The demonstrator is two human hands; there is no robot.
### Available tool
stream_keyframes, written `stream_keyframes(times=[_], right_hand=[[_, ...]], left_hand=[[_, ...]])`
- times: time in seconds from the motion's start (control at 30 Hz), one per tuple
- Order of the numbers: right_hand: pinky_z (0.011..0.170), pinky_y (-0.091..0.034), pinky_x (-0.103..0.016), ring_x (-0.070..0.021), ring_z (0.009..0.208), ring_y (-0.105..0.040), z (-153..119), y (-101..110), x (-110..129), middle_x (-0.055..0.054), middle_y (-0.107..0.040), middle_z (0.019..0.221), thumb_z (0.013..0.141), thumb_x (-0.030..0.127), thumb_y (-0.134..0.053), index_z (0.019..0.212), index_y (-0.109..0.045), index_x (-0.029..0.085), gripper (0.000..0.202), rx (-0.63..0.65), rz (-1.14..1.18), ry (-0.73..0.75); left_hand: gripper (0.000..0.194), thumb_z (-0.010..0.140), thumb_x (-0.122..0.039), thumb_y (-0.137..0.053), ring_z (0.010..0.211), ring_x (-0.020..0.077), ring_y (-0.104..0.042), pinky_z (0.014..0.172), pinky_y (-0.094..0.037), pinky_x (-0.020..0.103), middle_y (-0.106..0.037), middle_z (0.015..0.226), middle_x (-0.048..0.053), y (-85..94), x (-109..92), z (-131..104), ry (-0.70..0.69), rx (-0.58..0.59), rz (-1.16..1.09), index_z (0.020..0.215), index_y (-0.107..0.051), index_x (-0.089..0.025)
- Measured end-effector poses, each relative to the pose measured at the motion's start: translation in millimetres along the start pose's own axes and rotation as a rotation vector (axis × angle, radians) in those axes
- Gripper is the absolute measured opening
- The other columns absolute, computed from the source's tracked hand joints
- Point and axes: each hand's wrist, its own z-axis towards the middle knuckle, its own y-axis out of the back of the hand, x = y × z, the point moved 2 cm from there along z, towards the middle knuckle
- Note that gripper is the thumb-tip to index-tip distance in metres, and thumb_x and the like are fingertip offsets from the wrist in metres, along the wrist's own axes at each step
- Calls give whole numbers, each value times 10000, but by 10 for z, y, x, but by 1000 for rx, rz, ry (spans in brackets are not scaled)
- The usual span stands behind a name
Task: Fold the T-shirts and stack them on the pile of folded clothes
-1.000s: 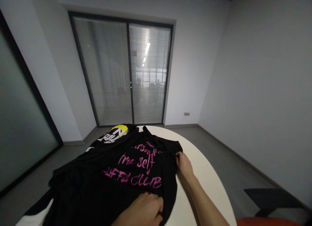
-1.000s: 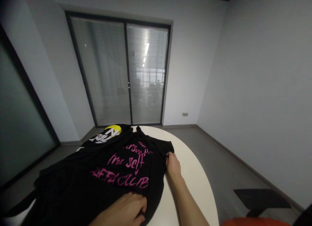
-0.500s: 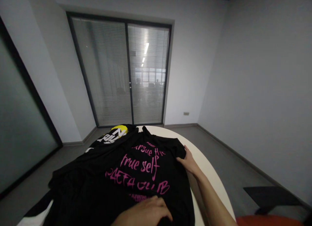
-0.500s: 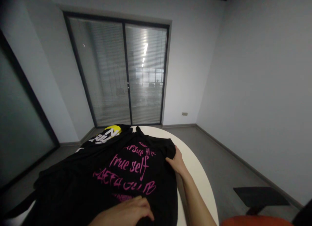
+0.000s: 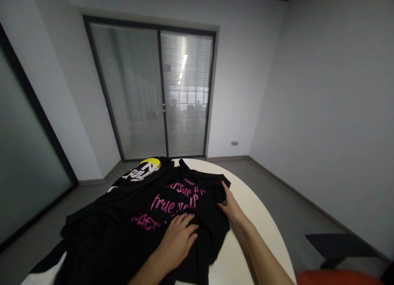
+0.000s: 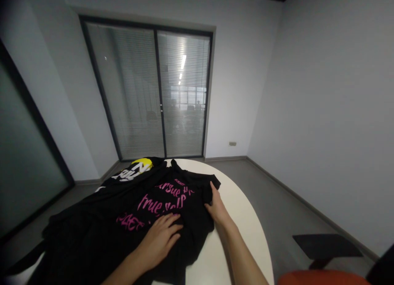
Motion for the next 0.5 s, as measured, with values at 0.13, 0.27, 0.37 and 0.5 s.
stream_keyframes(times=[0.13, 0.27, 0.37, 0.5], right_hand=[[1161, -307, -444, -304, 1443, -321, -92, 155, 385, -159, -202, 1605, 747, 169, -633, 1423, -479, 179, 694, -56, -213, -3], [1104, -345, -431, -254, 1255, -497, -255, 301, 1065, -81, -584, 1299, 877, 308, -622, 1058, -712, 252, 211, 136, -154, 348], [1044, -386, -379, -228, 1163, -534, -423, 207, 1447, -41, -629, 1208, 775, 370, -767, 1115, -712, 298, 352, 465, -20, 568], [1028, -358, -394, -240, 1156, -515, -525, -25, 1568, -35, -617, 1219, 716, 356, -827, 1270, -642, 345, 584, 524, -133, 628]], left_hand=[[341, 972, -275, -420, 1239, 217, -550, 1105, -374, 389, -666, 1288, 48, -14, 172, 128, 70, -90, -200, 1120, -722, -223], [377, 935, -391, -418, 1019, 228, -631, 958, -450, 347, -734, 1033, 61, -42, 402, 261, 180, -108, -510, 940, -720, -165], [463, 909, -498, -398, 808, 225, -627, 761, -473, 330, -689, 762, 40, -41, 559, 328, 242, -84, -617, 749, -656, -147], [413, 876, -516, -469, 866, 226, -645, 797, -486, 333, -698, 804, 37, -23, 661, 365, 249, -115, -662, 799, -654, -155]])
